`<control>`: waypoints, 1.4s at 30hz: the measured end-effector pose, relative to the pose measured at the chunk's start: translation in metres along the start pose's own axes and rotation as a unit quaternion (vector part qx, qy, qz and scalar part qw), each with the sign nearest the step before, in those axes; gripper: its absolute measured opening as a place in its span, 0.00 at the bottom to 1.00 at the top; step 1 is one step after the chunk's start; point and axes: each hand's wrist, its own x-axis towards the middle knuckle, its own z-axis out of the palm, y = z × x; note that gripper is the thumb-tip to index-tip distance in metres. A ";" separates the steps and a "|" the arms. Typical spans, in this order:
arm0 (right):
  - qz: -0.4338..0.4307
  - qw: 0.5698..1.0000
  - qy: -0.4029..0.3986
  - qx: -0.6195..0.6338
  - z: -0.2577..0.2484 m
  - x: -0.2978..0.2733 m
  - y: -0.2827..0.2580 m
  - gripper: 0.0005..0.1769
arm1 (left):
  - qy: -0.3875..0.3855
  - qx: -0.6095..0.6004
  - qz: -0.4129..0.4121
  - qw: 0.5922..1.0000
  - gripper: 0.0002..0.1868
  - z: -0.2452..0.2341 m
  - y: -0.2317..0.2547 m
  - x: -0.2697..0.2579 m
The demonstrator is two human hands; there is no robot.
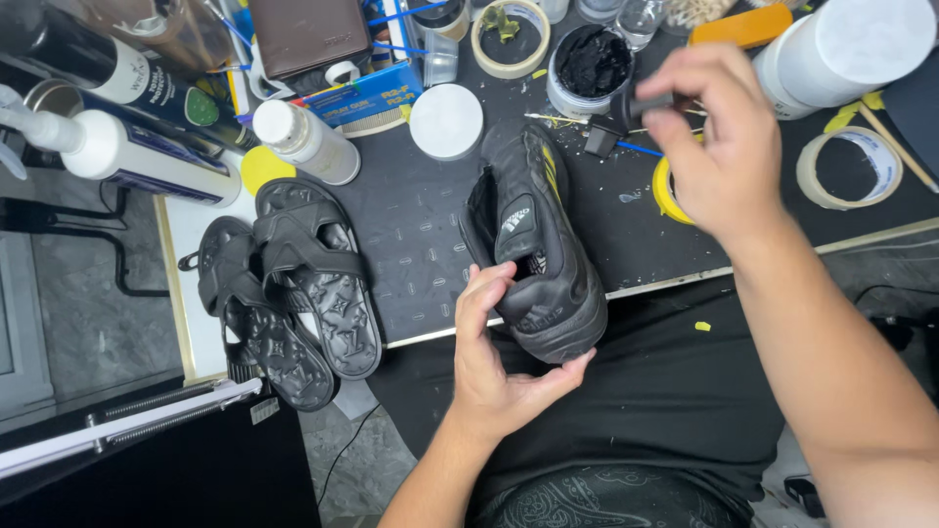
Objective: The person cleans a black sneaker with yellow stripes using a small black sponge and a blue paintbrush. They wipe the upper, tongue, and side panels, then apply a substance with the brush to the heel area.
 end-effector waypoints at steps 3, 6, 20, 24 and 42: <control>-0.016 0.989 -0.025 0.144 -0.010 -0.040 -0.029 0.07 | -0.023 0.009 0.006 1.000 0.54 0.008 0.006 0.016; -0.019 0.993 -0.038 0.107 -0.018 -0.069 -0.036 0.06 | -0.050 0.041 0.022 0.998 0.53 0.018 0.013 0.027; -0.070 0.991 -0.076 0.085 0.000 -0.067 -0.040 0.11 | -0.033 0.078 0.028 0.996 0.52 0.019 0.014 0.023; -0.045 0.992 -0.073 0.089 0.009 -0.056 -0.041 0.12 | -0.029 0.048 0.020 0.998 0.52 0.016 0.010 0.018; -0.131 0.989 -0.065 0.027 0.017 -0.057 -0.043 0.14 | -0.038 0.053 0.061 0.996 0.52 0.006 0.000 0.006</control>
